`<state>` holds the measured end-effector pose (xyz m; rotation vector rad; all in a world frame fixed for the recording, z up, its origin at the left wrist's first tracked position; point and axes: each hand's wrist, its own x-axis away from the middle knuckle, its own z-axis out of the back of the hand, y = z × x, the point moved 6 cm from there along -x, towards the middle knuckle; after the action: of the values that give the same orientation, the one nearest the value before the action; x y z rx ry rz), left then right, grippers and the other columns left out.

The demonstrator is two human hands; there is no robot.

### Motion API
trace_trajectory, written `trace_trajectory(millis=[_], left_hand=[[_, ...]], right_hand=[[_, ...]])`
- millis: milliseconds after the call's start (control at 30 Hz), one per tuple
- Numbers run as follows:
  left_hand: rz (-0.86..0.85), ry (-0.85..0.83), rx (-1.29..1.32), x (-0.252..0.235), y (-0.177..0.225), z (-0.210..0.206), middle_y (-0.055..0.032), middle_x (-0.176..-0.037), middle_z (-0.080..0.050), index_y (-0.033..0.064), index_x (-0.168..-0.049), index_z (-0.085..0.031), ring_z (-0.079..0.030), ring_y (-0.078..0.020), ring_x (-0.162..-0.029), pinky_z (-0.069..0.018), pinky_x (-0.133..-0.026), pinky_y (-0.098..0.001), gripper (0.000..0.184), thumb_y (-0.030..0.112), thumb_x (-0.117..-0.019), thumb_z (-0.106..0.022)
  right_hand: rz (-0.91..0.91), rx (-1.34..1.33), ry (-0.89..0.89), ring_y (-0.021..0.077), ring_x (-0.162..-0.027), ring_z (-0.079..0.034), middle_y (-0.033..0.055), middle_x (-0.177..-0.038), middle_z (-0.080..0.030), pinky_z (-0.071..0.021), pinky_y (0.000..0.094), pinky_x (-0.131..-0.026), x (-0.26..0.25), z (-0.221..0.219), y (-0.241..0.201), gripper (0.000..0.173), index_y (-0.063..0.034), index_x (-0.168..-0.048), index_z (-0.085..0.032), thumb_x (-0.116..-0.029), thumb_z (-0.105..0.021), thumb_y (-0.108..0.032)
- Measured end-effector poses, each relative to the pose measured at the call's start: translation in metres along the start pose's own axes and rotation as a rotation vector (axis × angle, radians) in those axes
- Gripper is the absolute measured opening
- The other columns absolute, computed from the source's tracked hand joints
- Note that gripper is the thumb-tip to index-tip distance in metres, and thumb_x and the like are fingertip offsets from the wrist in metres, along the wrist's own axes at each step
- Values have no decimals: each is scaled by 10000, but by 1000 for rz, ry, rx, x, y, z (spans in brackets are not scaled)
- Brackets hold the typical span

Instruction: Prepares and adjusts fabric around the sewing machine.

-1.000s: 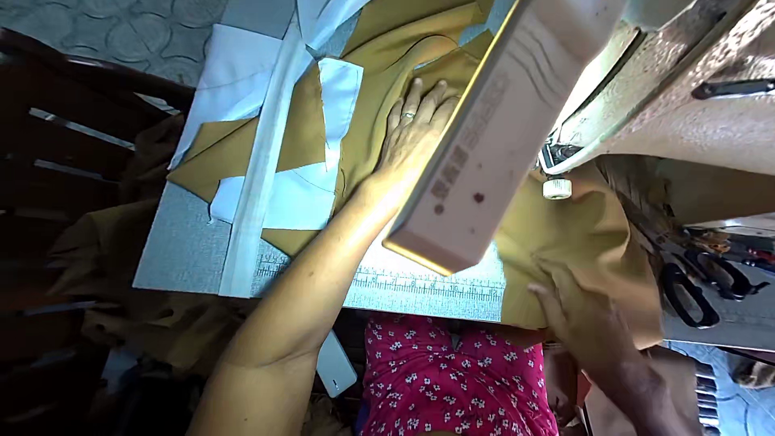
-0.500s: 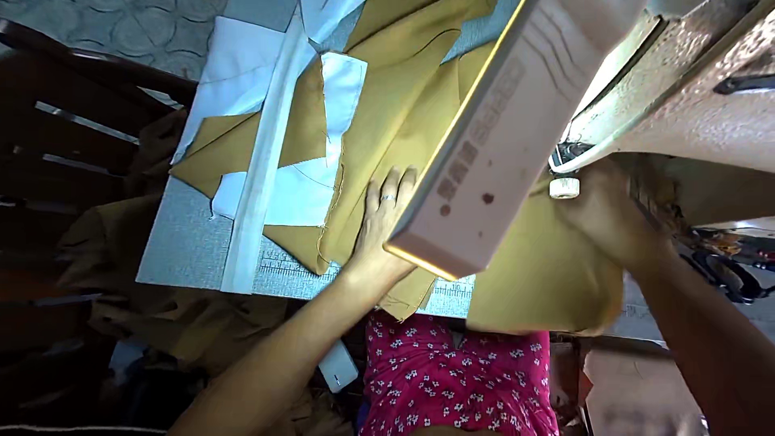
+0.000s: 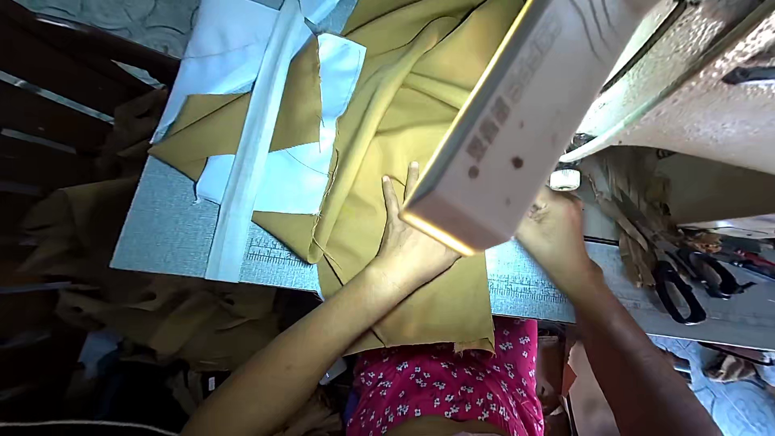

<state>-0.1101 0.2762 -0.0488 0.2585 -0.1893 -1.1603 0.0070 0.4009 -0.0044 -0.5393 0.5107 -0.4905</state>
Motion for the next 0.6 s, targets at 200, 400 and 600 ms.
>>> trace_trajectory(millis=[200,400,600], left_hand=[[56,-31,-23,7,-6,-2,-156,-1677,-282,143,-1583,-415,-89,-546,-1535,-7,-1096,-846,969,816,-886,-396],[76,-77,-43,6,-7,0,-116,-1717,-167,169,-1613,-355,-15,-570,-1529,-3,-1066,-872,1008,837,-860,-420],[-63,114,-22,7,-19,10,-124,-1704,-217,128,-1580,-417,-42,-515,-1552,6,-1088,-855,869,700,-927,-459]], right_hand=[[-60,47,-68,285,-654,-604,144,-757,-610,-466,452,-576,-5,-17,-15,186,-21,-954,-655,-987,-641,-204],[-106,188,-124,362,-625,-631,185,-766,-612,-449,493,-485,0,-30,-9,140,-17,-863,-612,-946,-670,-114],[-16,-21,171,183,-620,-555,106,-702,-562,-462,328,-573,-6,-22,12,170,-17,-850,-589,-961,-641,-133]])
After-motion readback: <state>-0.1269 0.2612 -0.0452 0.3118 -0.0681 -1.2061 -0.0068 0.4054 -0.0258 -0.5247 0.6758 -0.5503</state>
